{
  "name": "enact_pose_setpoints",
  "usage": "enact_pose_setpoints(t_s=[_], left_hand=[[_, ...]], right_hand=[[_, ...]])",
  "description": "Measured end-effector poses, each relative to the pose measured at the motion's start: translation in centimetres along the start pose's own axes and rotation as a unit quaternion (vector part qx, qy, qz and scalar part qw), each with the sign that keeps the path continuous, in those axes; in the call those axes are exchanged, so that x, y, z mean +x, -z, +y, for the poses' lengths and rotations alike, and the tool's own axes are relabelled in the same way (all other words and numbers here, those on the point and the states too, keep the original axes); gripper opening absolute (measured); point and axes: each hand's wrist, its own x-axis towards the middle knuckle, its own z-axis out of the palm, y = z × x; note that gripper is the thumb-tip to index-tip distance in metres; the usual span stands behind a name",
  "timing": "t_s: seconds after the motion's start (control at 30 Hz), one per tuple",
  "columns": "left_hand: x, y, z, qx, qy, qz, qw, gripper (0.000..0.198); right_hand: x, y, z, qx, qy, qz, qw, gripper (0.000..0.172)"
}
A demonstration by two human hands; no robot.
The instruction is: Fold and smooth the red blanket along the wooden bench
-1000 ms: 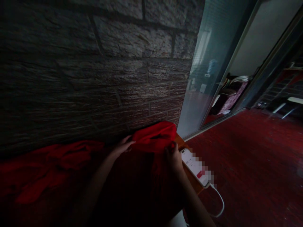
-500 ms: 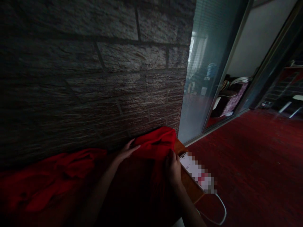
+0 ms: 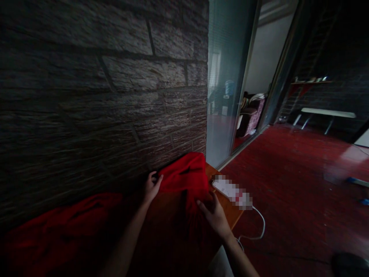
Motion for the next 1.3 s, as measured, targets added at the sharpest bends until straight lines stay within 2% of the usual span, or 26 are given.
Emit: enact_pose_setpoints(t_s=[0.07, 0.13, 0.17, 0.23, 0.3, 0.4, 0.5, 0.6, 0.7, 0.77, 0.83, 0.9, 0.97, 1.13, 1.3], left_hand=[[-0.7, 0.3, 1.3, 0.044, -0.09, 0.054, 0.994, 0.054], [-1.7, 0.5, 3.3, 0.063, -0.18, 0.055, 0.98, 0.052], [-2.3, 0.5, 4.5, 0.063, -0.215, 0.026, 0.974, 0.049], [-3.4, 0.0, 6.7, 0.056, -0.269, -0.068, 0.959, 0.046], [-4.0, -1.1, 8.3, 0.06, -0.304, -0.148, 0.939, 0.048], [-3.7, -3.5, 9.6, 0.1, -0.311, -0.208, 0.922, 0.053], [-2.9, -5.7, 10.0, 0.142, -0.301, -0.235, 0.913, 0.056], [-3.2, -7.2, 10.1, 0.174, -0.315, -0.23, 0.904, 0.058], [-4.8, -8.2, 9.6, 0.212, -0.353, -0.221, 0.884, 0.063], [-6.0, -8.6, 9.1, 0.226, -0.382, -0.211, 0.871, 0.071], [-6.8, -9.0, 8.6, 0.231, -0.403, -0.2, 0.862, 0.078], [-7.1, -9.2, 8.3, 0.236, -0.412, -0.194, 0.859, 0.082], [-7.2, -9.3, 8.2, 0.241, -0.408, -0.196, 0.859, 0.082], [-7.2, -9.0, 8.5, 0.239, -0.393, -0.21, 0.863, 0.081], [-7.1, -8.8, 8.4, 0.224, -0.391, -0.212, 0.867, 0.08]], right_hand=[[-1.1, -0.2, 0.0, 0.022, -0.014, -0.001, 1.0, 0.083], [-1.6, -0.4, -0.2, 0.052, -0.014, -0.005, 0.999, 0.078], [-1.6, -0.5, -0.3, 0.068, -0.01, -0.009, 0.998, 0.073], [-1.6, -0.7, -0.6, 0.072, 0.007, -0.027, 0.997, 0.061], [-1.6, -0.8, -0.8, 0.01, 0.041, -0.036, 0.998, 0.046], [-1.9, -0.2, -1.0, -0.143, 0.097, -0.05, 0.984, 0.026], [-1.3, 1.4, -2.3, -0.244, 0.128, -0.075, 0.958, 0.015], [2.2, 3.6, -4.8, -0.299, 0.162, -0.044, 0.94, 0.015], [9.0, 4.9, -7.2, -0.34, 0.176, -0.032, 0.923, 0.021], [14.3, 4.6, -8.1, -0.359, 0.159, 0.001, 0.92, 0.042], [19.0, 3.4, -8.0, -0.384, 0.145, 0.012, 0.912, 0.067], [22.4, 1.8, -7.3, -0.411, 0.123, -0.005, 0.903, 0.077], [24.4, 0.4, -6.2, -0.425, 0.113, -0.023, 0.898, 0.072], [26.8, -0.4, -4.5, -0.452, 0.099, -0.025, 0.886, 0.034], [28.4, 0.4, -4.4, -0.481, 0.093, -0.023, 0.871, 0.029]])
